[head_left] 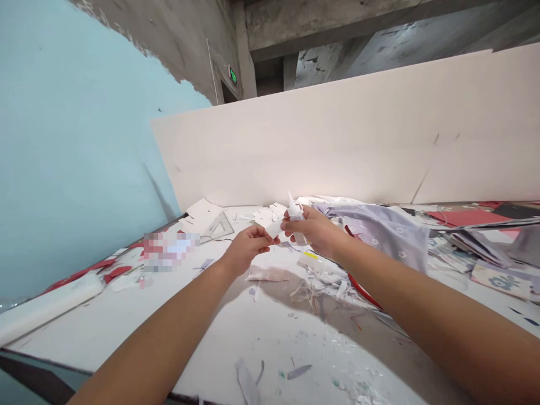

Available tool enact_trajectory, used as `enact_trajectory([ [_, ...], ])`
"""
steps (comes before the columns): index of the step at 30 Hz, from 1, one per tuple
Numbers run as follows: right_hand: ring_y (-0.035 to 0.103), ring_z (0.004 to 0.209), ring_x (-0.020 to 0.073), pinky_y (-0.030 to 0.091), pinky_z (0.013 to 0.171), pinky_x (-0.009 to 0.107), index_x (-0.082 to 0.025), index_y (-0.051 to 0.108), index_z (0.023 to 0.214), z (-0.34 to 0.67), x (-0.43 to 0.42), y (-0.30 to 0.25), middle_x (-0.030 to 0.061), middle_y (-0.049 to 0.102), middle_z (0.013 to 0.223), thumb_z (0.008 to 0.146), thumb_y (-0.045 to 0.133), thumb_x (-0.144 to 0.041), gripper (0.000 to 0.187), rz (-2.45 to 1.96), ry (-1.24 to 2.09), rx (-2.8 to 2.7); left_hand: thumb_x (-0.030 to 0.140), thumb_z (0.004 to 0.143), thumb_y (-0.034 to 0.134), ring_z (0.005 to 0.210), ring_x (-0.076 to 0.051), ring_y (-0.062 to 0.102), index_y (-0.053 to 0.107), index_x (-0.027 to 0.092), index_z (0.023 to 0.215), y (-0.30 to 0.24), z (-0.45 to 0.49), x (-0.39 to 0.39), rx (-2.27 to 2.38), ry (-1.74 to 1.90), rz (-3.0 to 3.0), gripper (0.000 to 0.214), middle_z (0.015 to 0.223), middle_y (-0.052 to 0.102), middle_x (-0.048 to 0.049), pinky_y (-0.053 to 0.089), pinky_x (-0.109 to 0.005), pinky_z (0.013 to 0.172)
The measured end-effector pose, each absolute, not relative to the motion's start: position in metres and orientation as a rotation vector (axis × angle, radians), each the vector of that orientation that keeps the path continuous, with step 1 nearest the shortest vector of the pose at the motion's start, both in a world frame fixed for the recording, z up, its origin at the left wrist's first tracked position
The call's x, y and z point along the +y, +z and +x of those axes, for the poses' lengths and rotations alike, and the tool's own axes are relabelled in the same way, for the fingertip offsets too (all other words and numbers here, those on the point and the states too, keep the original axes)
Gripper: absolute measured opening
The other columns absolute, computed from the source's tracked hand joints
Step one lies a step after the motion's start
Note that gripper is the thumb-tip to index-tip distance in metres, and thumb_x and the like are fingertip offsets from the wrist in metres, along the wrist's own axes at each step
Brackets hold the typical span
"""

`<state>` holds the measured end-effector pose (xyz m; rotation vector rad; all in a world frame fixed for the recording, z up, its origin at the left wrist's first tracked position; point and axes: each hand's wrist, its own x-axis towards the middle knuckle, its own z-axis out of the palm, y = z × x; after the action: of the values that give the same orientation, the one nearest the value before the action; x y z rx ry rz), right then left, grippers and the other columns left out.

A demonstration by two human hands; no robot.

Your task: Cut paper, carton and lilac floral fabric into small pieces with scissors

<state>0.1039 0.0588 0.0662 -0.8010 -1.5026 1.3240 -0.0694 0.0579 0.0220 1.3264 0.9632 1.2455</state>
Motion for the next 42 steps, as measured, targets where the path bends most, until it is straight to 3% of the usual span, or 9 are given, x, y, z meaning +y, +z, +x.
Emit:
enact_trajectory([
  [3,0.053,0.055,0.0107,0.039,0.052,0.024,-0.020,0.050,0.073,0.106,0.062,0.067,-0.0033,0.057,0.063,0.054,0.068,-0.016,0.026,-0.778,1.302,-1.511,0.030,0.069,0.062,0.102,-0.024,0.057,0.055,0.017,0.070,0.027,-0.063,0.050,0.697,1.219,1.101,0.015,0.092,0.064,-0.0080,0.043,-0.032,0.078],
  [7,0.052,0.054,0.0095,0.037,0.050,0.022,-0.020,0.048,0.074,0.107,0.061,0.068,-0.0039,0.055,0.063,0.058,0.067,-0.020,0.025,-0.747,1.292,-1.547,0.044,0.078,0.048,0.109,-0.026,0.053,0.055,0.017,0.067,0.030,-0.056,0.043,0.528,1.158,0.926,0.031,0.102,0.063,-0.0102,0.045,-0.034,0.080],
  [13,0.048,0.048,0.0089,0.035,0.044,0.021,-0.020,0.047,0.074,0.100,0.052,0.066,-0.0037,0.053,0.060,0.060,0.063,-0.022,0.022,-0.839,1.259,-1.671,0.061,0.079,0.036,0.096,-0.023,0.058,0.056,0.013,0.107,0.032,-0.052,0.035,0.378,1.159,0.880,0.059,0.103,0.062,-0.0116,0.042,-0.038,0.090],
  [21,0.053,0.052,0.0115,0.036,0.041,0.020,-0.020,0.048,0.074,0.103,0.058,0.064,-0.0015,0.058,0.062,0.059,0.059,-0.017,0.019,-1.169,0.900,-1.777,0.042,0.084,0.040,0.086,-0.020,0.062,0.044,0.009,0.119,0.037,-0.047,0.031,0.485,1.236,0.815,0.049,0.098,0.063,-0.0134,0.042,-0.037,0.090],
  [24,0.052,0.049,0.0124,0.034,0.039,0.020,-0.020,0.046,0.069,0.105,0.058,0.065,-0.0013,0.057,0.056,0.057,0.060,-0.016,0.019,-1.264,0.847,-1.856,0.022,0.080,0.050,0.072,-0.013,0.063,0.046,0.010,0.115,0.034,-0.045,0.033,0.723,1.261,0.867,0.037,0.084,0.064,-0.0074,0.045,-0.033,0.085],
  [27,0.050,0.044,0.0128,0.033,0.036,0.021,-0.020,0.043,0.069,0.105,0.058,0.066,-0.0010,0.057,0.052,0.056,0.061,-0.015,0.023,-1.362,0.851,-1.905,0.008,0.071,0.057,0.073,-0.012,0.063,0.045,0.013,0.114,0.029,-0.045,0.036,0.953,1.206,1.022,0.045,0.074,0.062,-0.0017,0.047,-0.028,0.077],
  [33,0.053,0.046,0.0136,0.037,0.038,0.021,-0.019,0.044,0.079,0.107,0.061,0.064,0.0002,0.058,0.053,0.059,0.064,-0.017,0.028,-1.462,0.987,-1.968,0.009,0.066,0.060,0.082,-0.018,0.065,0.048,0.017,0.108,0.023,-0.054,0.042,1.148,0.965,1.357,0.044,0.075,0.062,-0.0017,0.046,-0.027,0.068],
  [37,0.058,0.054,0.0157,0.045,0.044,0.025,-0.020,0.041,0.098,0.116,0.068,0.064,0.0008,0.059,0.064,0.063,0.064,-0.025,0.042,-1.473,1.078,-1.938,0.010,0.065,0.058,0.078,-0.017,0.064,0.050,0.018,0.106,0.015,-0.058,0.043,1.232,0.787,1.541,0.042,0.086,0.062,-0.0042,0.047,-0.027,0.066],
  [42,0.057,0.053,0.0140,0.044,0.045,0.024,-0.024,0.035,0.109,0.130,0.071,0.073,0.0002,0.061,0.071,0.058,0.065,-0.014,0.060,-1.443,1.089,-1.935,0.015,0.069,0.053,0.071,-0.014,0.062,0.050,0.020,0.106,0.004,-0.052,0.040,1.195,0.613,1.729,0.037,0.086,0.063,-0.0028,0.046,-0.025,0.062],
])
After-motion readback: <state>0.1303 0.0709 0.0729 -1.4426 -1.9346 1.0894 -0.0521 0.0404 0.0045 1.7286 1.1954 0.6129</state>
